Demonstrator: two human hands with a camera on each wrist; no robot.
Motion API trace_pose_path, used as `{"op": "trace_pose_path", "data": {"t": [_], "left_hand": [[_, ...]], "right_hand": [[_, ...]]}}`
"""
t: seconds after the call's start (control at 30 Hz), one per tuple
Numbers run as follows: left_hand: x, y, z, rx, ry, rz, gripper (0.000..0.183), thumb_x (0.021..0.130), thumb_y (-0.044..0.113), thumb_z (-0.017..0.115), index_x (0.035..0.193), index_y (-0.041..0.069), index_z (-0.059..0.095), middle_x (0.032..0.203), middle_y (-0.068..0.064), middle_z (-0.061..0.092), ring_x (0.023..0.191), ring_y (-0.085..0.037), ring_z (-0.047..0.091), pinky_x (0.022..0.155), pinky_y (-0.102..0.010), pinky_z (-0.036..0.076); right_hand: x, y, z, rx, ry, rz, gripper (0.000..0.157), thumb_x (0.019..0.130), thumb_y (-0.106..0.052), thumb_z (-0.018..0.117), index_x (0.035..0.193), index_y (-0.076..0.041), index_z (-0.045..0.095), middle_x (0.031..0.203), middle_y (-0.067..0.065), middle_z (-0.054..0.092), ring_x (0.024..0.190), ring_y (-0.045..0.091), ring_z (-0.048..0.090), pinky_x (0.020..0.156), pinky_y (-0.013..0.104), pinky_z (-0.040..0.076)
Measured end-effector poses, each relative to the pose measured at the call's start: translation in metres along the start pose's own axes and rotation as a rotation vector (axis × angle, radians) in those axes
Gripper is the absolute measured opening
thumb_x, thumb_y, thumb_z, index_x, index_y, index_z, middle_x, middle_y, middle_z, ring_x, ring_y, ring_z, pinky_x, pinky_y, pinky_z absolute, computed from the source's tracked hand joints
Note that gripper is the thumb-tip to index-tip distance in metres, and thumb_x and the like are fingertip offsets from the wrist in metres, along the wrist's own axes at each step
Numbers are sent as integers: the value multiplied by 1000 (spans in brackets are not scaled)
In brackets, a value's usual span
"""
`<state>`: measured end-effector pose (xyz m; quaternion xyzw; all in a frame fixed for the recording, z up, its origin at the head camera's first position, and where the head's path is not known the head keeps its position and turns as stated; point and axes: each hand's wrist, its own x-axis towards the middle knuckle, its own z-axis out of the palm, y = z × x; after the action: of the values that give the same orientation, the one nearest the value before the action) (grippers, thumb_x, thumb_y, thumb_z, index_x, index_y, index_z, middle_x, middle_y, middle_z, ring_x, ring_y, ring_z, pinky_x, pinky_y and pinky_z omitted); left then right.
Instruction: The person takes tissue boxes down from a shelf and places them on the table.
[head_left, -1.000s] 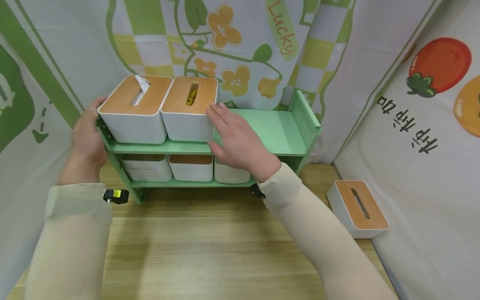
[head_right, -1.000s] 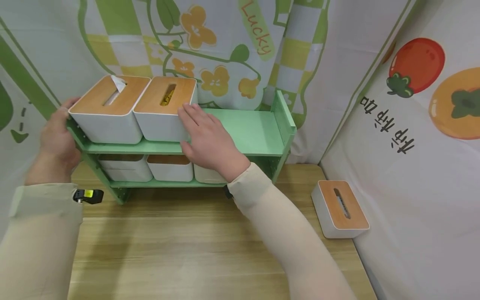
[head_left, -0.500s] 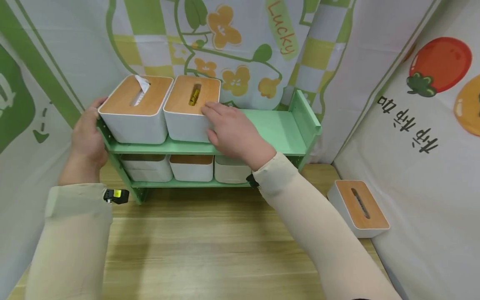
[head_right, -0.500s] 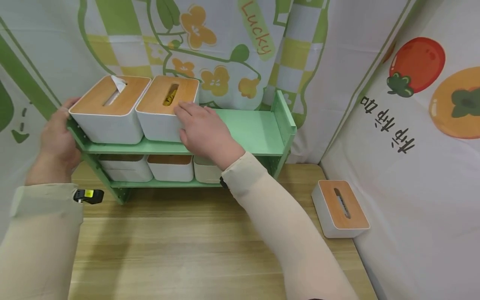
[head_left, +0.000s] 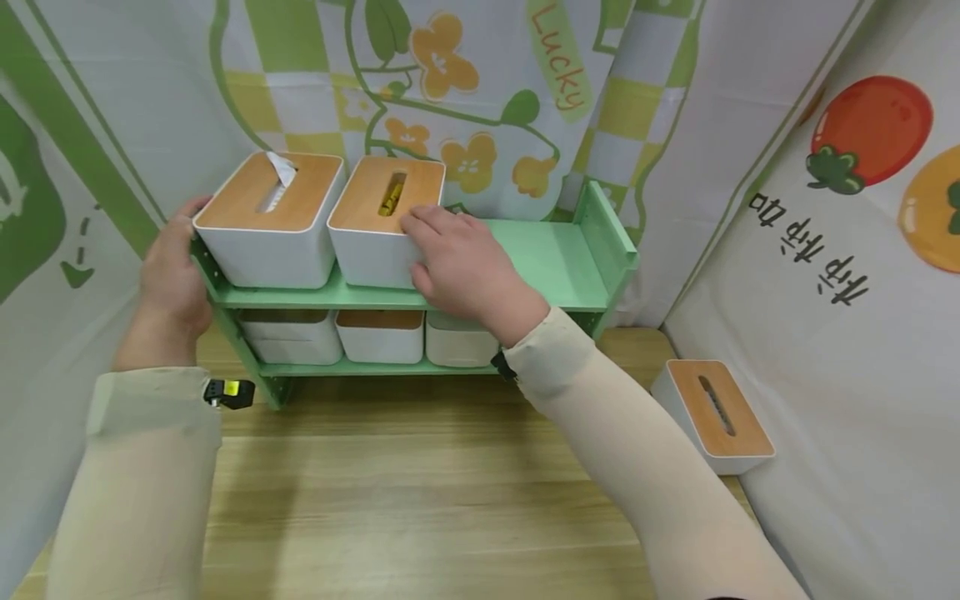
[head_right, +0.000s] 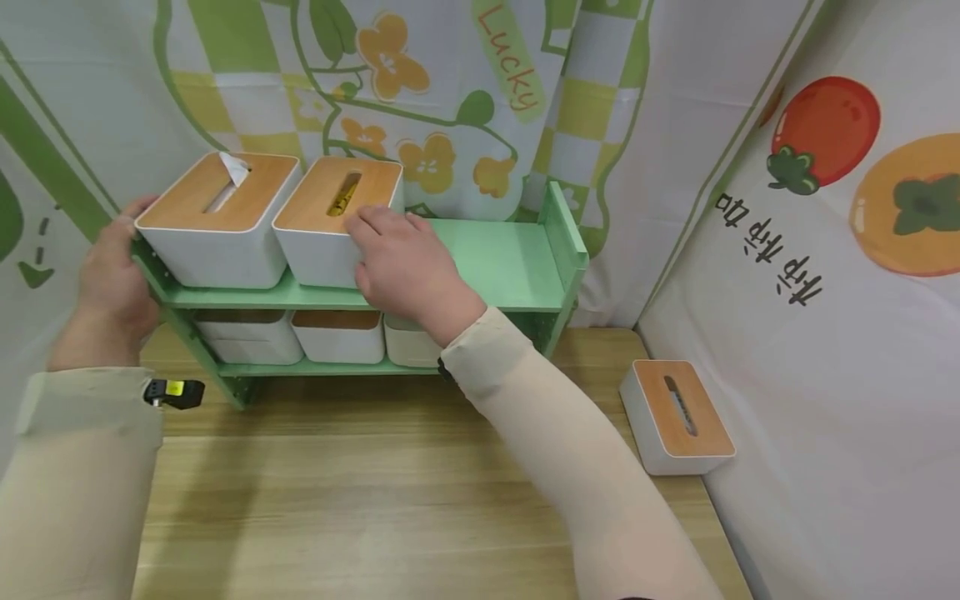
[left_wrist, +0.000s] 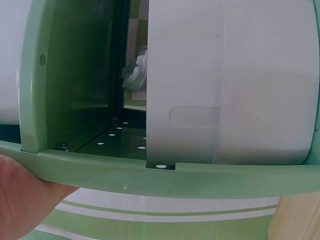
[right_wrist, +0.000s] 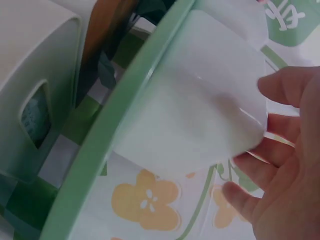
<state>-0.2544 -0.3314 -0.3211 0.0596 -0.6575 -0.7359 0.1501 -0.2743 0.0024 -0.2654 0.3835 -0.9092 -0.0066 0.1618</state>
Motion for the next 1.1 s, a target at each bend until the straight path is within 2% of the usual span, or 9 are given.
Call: {"op": "trace_pose_path", "data": {"t": [0.1,0.2,0.37,0.5,0.73,1.0,1.1], "left_hand": [[0,-2,-2,-21,14,-3,46,107,39,29,151,34,43,159,7,26,144,-20,20,117,-39,15],[1,-3,-3,-35,30,11,46,107,38,29,150,33,45,159,7,27,143,-19,20,117,-37,15],[1,-4,-2,-19,42,16,46,107,37,30,150,33,45,158,7,28,143,-19,20,117,-37,13],[1,-4,-2,-17,38,4,46,107,37,30,150,34,45,158,7,27,143,-19,20,117,-39,13],[1,-2,-2,-29,40,15,45,107,35,31,150,32,46,158,7,28,143,-17,21,117,-35,14],[2,-2,1,-18,24,17,46,107,35,29,150,32,45,158,6,28,143,-18,20,117,-37,12],[2,-2,1,-15,25,15,46,107,35,28,150,33,45,158,7,27,143,-18,19,117,-37,11]], "right_hand": [[5,-5,2,-23,-35,1,57,103,-32,45,156,-15,34,160,4,31,146,18,23,116,43,20],[10,-9,4,-45,-61,-6,57,104,-34,42,158,-19,31,161,1,28,147,16,19,117,44,18],[9,-9,2,-53,-59,24,53,102,-34,47,154,-23,38,156,0,35,143,15,26,114,45,24],[7,-11,-1,-64,-79,54,51,102,-34,46,152,-24,40,154,-1,36,142,14,28,114,46,24],[10,-18,1,-50,-105,68,59,103,-35,43,159,-29,25,161,7,25,148,21,16,118,46,9],[5,-17,3,-73,-72,94,58,100,-32,47,156,-30,31,155,11,33,144,24,27,117,45,16],[6,-19,1,-50,-53,94,61,99,-33,48,157,-33,28,154,15,34,143,27,27,117,45,16]]}}
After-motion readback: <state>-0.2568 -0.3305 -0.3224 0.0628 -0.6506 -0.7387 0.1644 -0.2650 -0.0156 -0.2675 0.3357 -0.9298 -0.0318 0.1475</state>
